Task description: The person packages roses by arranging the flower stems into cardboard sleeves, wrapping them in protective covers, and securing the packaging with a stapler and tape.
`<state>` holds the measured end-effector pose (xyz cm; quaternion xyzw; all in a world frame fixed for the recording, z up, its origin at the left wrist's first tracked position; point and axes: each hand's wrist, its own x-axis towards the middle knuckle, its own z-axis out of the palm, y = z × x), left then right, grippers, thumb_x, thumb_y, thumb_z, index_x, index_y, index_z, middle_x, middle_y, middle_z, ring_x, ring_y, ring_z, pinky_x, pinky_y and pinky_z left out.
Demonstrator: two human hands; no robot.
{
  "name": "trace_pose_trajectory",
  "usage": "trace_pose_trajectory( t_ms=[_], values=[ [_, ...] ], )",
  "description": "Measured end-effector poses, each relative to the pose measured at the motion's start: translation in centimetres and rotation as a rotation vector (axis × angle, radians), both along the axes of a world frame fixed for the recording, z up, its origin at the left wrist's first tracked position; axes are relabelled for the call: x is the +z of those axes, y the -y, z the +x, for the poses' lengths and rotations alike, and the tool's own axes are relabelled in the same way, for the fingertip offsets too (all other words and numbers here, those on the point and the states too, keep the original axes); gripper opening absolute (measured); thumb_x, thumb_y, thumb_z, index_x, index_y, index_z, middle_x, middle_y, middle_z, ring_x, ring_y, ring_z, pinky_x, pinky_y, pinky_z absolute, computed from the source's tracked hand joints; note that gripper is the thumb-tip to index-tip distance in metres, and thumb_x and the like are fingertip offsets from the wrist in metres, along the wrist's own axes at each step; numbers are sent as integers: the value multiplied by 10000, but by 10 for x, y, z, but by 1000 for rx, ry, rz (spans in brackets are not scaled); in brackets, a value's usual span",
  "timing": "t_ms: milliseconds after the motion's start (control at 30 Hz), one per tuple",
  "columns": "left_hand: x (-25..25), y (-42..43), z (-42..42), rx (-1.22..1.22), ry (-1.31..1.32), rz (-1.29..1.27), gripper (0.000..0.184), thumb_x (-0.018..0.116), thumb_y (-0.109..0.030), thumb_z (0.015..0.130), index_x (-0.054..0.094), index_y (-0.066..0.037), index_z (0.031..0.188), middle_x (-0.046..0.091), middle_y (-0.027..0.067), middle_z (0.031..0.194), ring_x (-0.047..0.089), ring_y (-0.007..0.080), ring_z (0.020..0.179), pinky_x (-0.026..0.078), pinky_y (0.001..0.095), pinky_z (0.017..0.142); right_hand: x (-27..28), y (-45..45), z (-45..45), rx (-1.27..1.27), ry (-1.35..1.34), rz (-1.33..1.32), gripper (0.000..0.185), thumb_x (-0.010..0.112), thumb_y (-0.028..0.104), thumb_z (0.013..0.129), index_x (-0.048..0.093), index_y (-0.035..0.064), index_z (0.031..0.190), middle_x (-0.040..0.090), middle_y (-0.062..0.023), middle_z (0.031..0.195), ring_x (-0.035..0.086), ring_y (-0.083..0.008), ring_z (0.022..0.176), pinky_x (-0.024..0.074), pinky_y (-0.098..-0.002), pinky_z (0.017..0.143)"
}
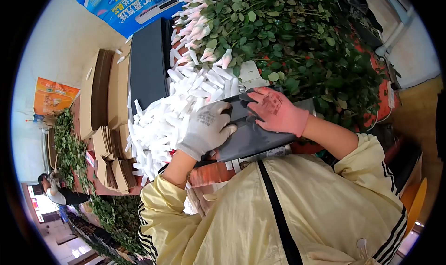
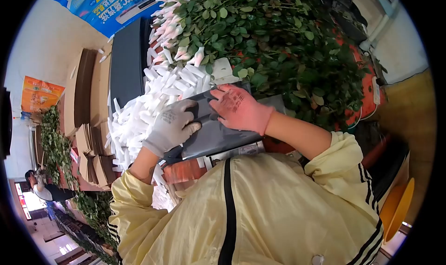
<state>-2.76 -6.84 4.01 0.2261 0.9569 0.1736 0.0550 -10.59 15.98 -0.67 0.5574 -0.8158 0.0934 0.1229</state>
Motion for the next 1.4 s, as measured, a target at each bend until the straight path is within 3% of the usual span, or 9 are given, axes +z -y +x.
trace_pose_trajectory(
  t_ms=[233, 333, 467, 600, 800, 1033, 1167, 1233, 1400],
  values=[
    [-29, 4, -10, 62, -27, 135, 259, 587, -285, 821, 646, -44, 893, 579, 92, 1143, 517, 276, 1096, 396, 389, 917, 23, 14, -5, -178, 335, 308, 408, 594, 335, 780, 568, 71, 1089, 521, -104, 1253, 447, -250, 1203, 330, -365, 1027],
    [-25, 5, -5, 89, -34, 106, 284, 579, -307, 824, 651, -57, 937, 596, 76, 1095, 538, 263, 1049, 422, 378, 881, 6, 14, 2, -75, -30, -34, 329, 597, 343, 770, 561, 102, 991, 549, -93, 1156, 511, -260, 1077, 375, -380, 933],
    [-30, 5, -12, 89, -140, 42, 272, 592, -307, 812, 652, -61, 911, 602, 49, 977, 554, 257, 955, 423, 372, 856, 53, 29, 41, -110, 72, 109, 364, 616, 397, 742, 530, 125, 968, 531, -63, 1010, 520, -262, 953, 386, -375, 870],
    [-25, 9, 14, 268, -542, 102, 183, 649, -208, 745, 601, -73, 859, 593, 69, 908, 550, 283, 873, 425, 409, 775, -13, 47, 41, -143, 119, -147, 377, 614, 433, 720, 509, 130, 917, 531, -47, 874, 548, -231, 830, 395, -376, 768],
    [-117, 12, 138, 617, -21, -238, 572, 635, -153, 616, 536, -102, 1178, 506, 137, 1251, 482, 310, 1115, 396, 437, 907, 3, 55, 40, -219, 359, 126, 360, 623, 447, 709, 540, 165, 916, 553, -42, 880, 575, -218, 879, 381, -356, 844],
    [-120, 16, 111, 578, 54, -344, 656, 682, -198, 631, 471, -107, 1245, 519, 146, 1128, 513, 323, 991, 418, 432, 822, -17, 51, 39, -145, 235, -152, 365, 622, 447, 717, 520, 143, 891, 575, -56, 859, 596, -234, 835, 405, -359, 820],
    [-99, 21, 145, 963, -312, 206, 783, 711, -104, 605, 366, -4, 1302, 490, 162, 1143, 497, 308, 1060, 405, 390, 928, -3, 53, 40, -179, 321, -57, 286, 666, 375, 661, 517, 160, 777, 551, -40, 819, 567, -242, 795, 435, -383, 653],
    [-99, 16, 176, 1250, -230, 1193, 801, 690, 46, 661, 287, -39, 1348, 431, 83, 1228, 460, 212, 1118, 389, 349, 982, 3, 53, 42, -237, 354, 4, 337, 687, 366, 656, 577, 151, 891, 603, -75, 936, 582, -256, 897, 451, -380, 759],
    [-161, -10, 221, 1321, -481, 1725, 817, 704, 59, 682, 275, -60, 1367, 428, 91, 1296, 444, 216, 1174, 379, 339, 1001, -2, 49, 42, -212, 300, -71, 382, 684, 369, 683, 556, 145, 964, 580, -24, 920, 567, -227, 917, 421, -375, 799]
  ],
)
